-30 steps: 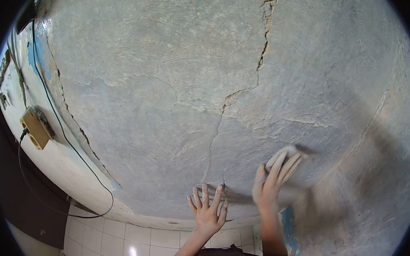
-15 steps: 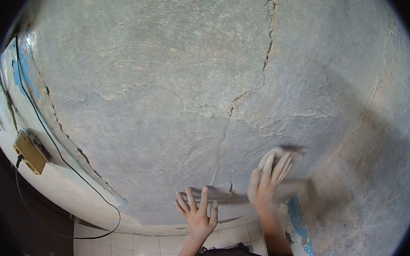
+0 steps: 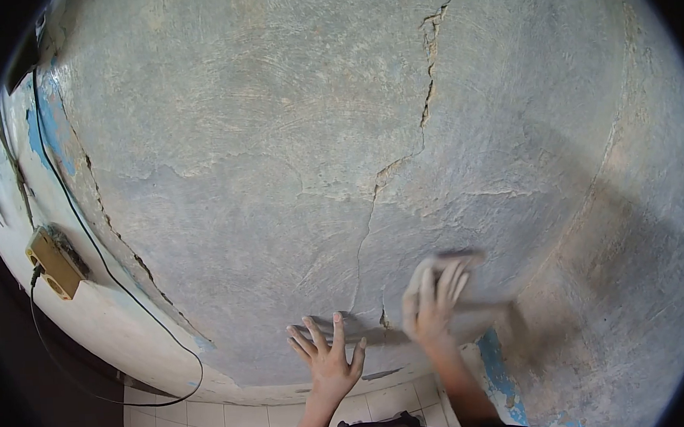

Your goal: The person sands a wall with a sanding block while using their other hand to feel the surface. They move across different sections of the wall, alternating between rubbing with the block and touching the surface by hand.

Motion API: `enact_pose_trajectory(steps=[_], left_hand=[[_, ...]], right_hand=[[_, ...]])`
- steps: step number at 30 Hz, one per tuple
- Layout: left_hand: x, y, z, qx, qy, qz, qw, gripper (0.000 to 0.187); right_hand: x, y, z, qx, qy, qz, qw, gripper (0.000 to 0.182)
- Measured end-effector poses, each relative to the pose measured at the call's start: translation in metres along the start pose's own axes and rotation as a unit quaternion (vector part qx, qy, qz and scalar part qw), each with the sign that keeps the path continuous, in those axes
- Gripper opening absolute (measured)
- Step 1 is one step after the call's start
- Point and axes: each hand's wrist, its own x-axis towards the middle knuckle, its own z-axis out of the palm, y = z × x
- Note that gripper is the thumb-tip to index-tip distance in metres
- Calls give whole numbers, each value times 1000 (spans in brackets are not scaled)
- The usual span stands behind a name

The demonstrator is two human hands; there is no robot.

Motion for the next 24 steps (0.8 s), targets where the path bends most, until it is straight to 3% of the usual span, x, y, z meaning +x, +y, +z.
enact_pose_trajectory(steps=[2, 6, 8, 12, 14, 18, 22, 24], left_hand=[[3, 4, -6, -7, -2, -3, 1000, 81], [13, 6, -20, -28, 26, 22, 999, 78], [16, 4, -27, -37, 34, 24, 998, 77], [28, -1, -43, -1, 41, 36, 999, 74], [33, -6, -49, 14, 33, 36, 999, 73], [42, -20, -59, 74, 56, 76, 993, 69], [49, -24, -64, 103, 71, 82, 989, 69], [52, -23, -60, 137, 79, 109, 981, 71]], right_hand=[[42, 15, -15, -24, 81, 2, 996, 64], [57, 11, -22, -1, 43, 36, 998, 65], [17, 6, 2, -17, 3, -105, 994, 67], [4, -8, -15, -37, -97, -177, 979, 70], [39, 4, -28, -97, -5, -131, 987, 69], [87, 33, -49, -138, 64, -89, 984, 61], [65, 32, -33, -18, 30, -143, 989, 60], [42, 26, -29, -35, -107, -284, 952, 58]])
